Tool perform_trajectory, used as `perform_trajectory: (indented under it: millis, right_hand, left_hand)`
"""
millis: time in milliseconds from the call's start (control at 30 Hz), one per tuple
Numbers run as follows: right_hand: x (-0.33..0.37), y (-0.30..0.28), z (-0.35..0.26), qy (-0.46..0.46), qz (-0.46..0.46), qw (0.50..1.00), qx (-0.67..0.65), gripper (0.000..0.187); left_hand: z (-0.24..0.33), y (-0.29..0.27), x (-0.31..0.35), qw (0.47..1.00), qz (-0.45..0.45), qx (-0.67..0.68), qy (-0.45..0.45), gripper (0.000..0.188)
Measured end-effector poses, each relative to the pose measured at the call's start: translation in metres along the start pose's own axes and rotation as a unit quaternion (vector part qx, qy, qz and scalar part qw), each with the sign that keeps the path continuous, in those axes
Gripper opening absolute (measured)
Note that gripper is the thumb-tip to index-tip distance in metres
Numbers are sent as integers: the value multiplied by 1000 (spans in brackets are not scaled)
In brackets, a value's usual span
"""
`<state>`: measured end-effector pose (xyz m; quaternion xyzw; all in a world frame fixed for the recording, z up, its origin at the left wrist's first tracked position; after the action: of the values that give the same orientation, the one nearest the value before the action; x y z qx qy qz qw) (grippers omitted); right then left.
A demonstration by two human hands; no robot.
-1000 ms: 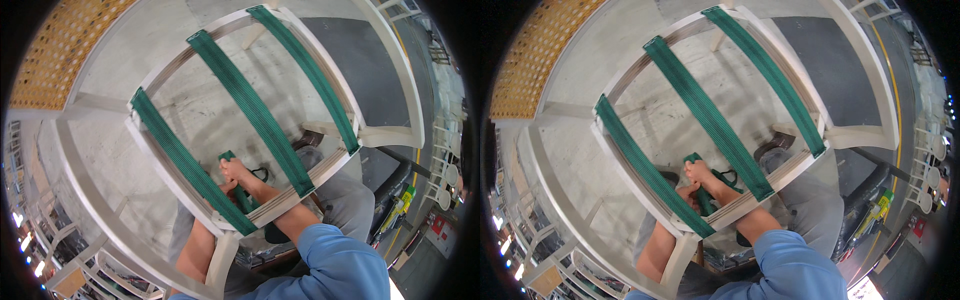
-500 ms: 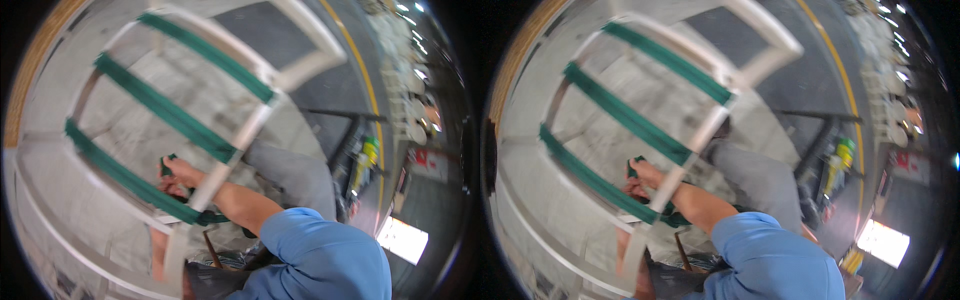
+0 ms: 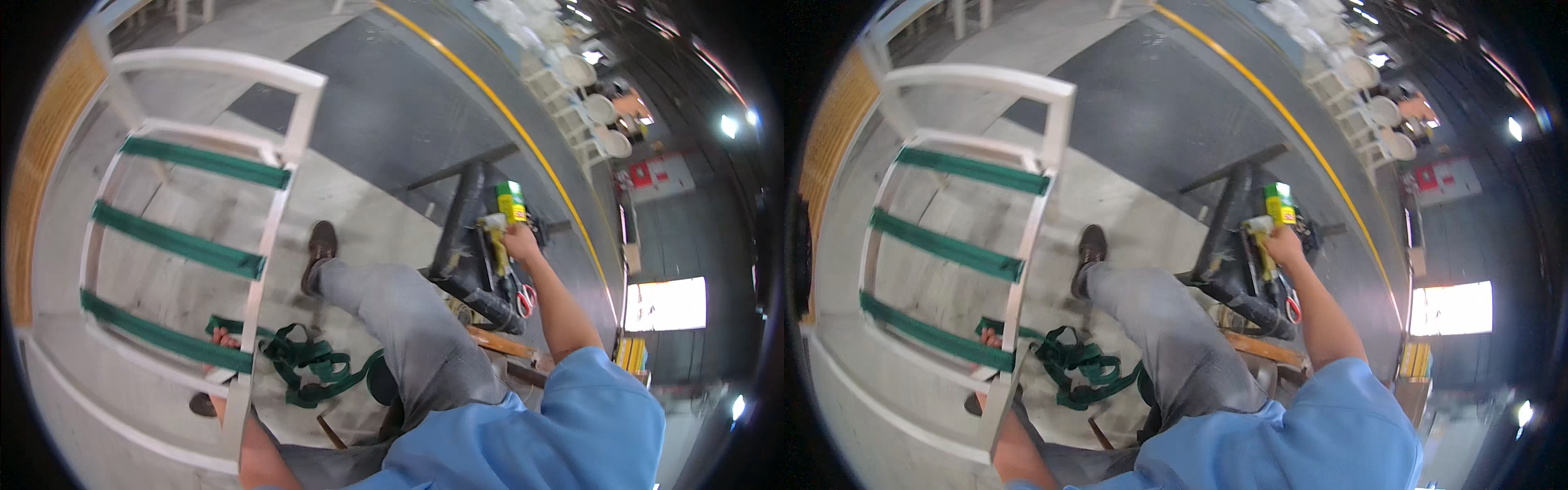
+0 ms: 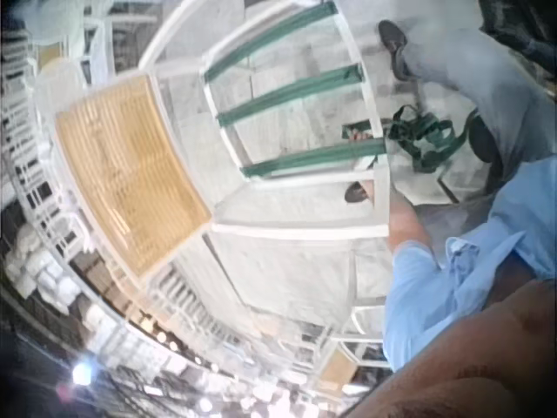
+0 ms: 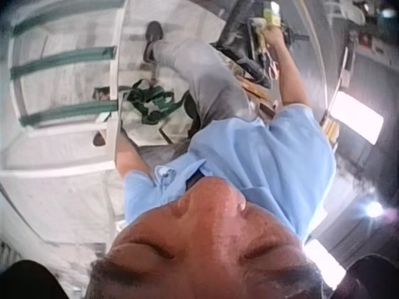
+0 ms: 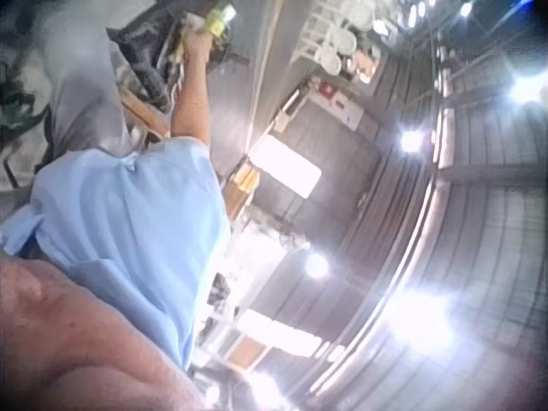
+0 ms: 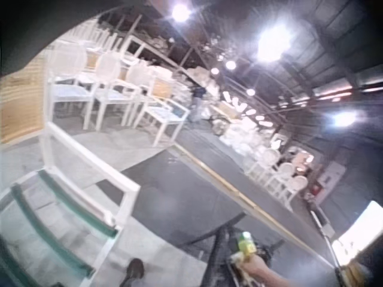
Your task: The person staples a light blue fabric to the underside of a white chair seat using a handheld staple gun, then removes the fabric and staples green webbing straps across the seat frame. The person works on the floor in a warehouse-like area with many similar chairs.
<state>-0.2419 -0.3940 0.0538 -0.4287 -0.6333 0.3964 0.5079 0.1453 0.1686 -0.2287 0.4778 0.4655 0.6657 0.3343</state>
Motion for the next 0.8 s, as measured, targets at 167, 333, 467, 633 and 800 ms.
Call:
perform_trajectory:
  millis: [167,333,467,633,800]
  right_hand:
    - [-12,-6,98,-86,52,994,-37,45]
    - [-18,12,15,-162,-5,968,-193,42]
    - [65,-31,-11,-196,18,955,-221,40]
    - [180,-32,-153,-222,-156,907,-323,33]
    - [330,65,-274,-298,-418,816,-267,71]
  left_hand:
    - [-23,-23,36,945,312,-59,73,34]
    - [-25,-28,91,921,370,-18,123,35]
    - [-22,-12,46,928,356,-52,100,36]
    - [-20,-16,38,931,349,-40,99,38]
    - [-8,-8,13,940,326,-46,86,39]
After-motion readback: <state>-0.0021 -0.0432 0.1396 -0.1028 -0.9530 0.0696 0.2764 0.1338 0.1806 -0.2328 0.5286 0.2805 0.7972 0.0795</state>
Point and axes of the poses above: each hand's wrist, its own x-axis away from the middle knuckle, its own y-axis out of the palm, z = x × y, the point moved 6 cm from there along -x, towards the middle knuckle, and after that the axes turned 8 degrees about -x, right-handed, at the moved point
